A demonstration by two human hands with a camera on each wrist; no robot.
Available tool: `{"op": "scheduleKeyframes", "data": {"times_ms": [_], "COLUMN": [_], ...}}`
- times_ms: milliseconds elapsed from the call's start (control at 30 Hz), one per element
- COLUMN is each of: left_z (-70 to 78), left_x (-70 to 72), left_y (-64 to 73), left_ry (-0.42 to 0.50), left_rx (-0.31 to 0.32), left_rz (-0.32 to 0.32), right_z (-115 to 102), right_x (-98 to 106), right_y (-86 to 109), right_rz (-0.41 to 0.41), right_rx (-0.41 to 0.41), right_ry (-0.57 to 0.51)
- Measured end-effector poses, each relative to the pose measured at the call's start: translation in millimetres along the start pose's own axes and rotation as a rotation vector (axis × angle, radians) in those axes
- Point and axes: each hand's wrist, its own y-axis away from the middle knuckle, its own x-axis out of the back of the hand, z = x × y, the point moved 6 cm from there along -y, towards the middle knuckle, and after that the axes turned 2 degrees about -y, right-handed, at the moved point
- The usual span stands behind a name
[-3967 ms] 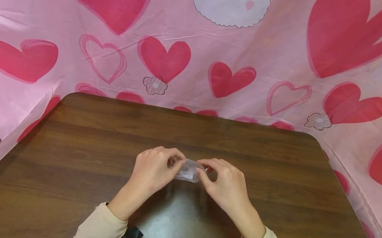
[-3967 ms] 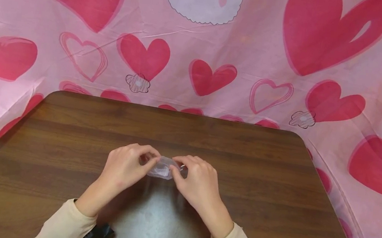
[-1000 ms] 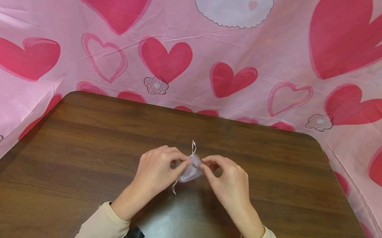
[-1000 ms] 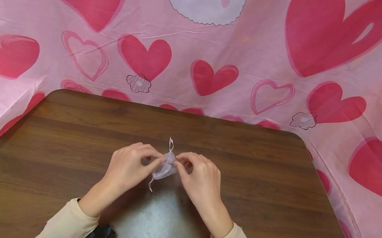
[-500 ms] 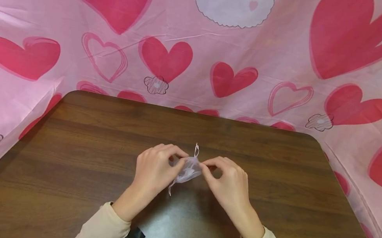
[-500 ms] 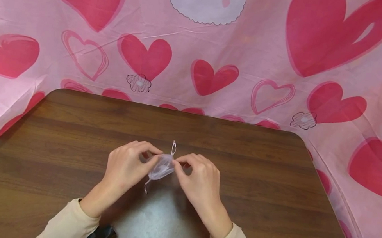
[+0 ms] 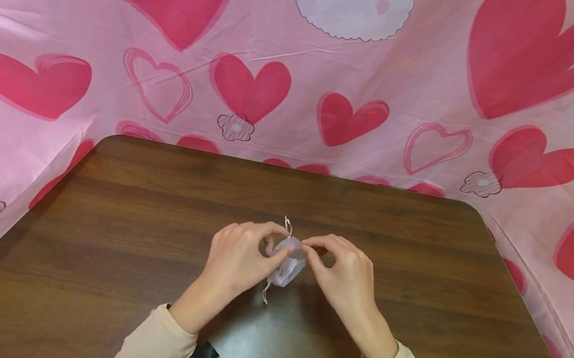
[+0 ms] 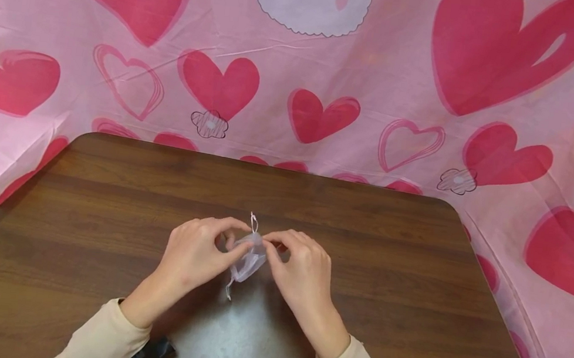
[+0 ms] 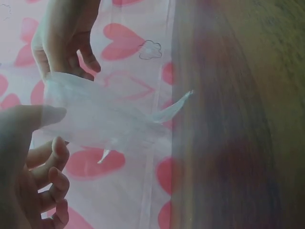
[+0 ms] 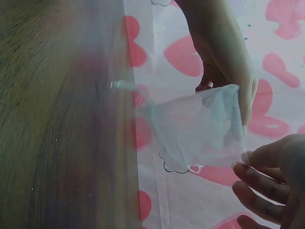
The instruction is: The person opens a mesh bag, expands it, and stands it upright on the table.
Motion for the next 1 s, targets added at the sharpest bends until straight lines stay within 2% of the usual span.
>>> {"op": "scheduleKeyframes", "data": {"times_ms": [100, 267, 333, 467, 567, 733, 1000], "left_z": [1.1, 3.1, 3.8, 4.3, 3.8, 2.2, -3.8], "left_x": [1.7, 10.9, 14.7, 19.0, 19.8, 19.5, 18.4], "left_y": [0.8, 2.1, 2.4, 3.3, 2.9, 0.3, -2.4], "left_ry": [-0.016, -0.048, -0.049, -0.046, -0.050, -0.053, -0.075], "left_rx": [-0.009, -0.046, -0.062, -0.093, -0.108, -0.096, -0.064], "left_rz": [0.021, 0.154, 0.208, 0.265, 0.278, 0.270, 0.247], "right_z": [-2, -8, -9, -9, -6, 0, 2], "right_x": [-2, -9, -12, -18, -19, -15, -6], "right_y": [0.3, 2.4, 3.4, 5.3, 5.0, 3.6, 1.0], "right_rz": [-0.010, -0.066, -0.098, -0.159, -0.181, -0.174, -0.102], "right_rx": [-0.012, -0.054, -0.096, -0.202, -0.242, -0.254, -0.191], "right_ry": [-0.007, -0.032, -0.047, -0.072, -0.078, -0.074, -0.026]}}
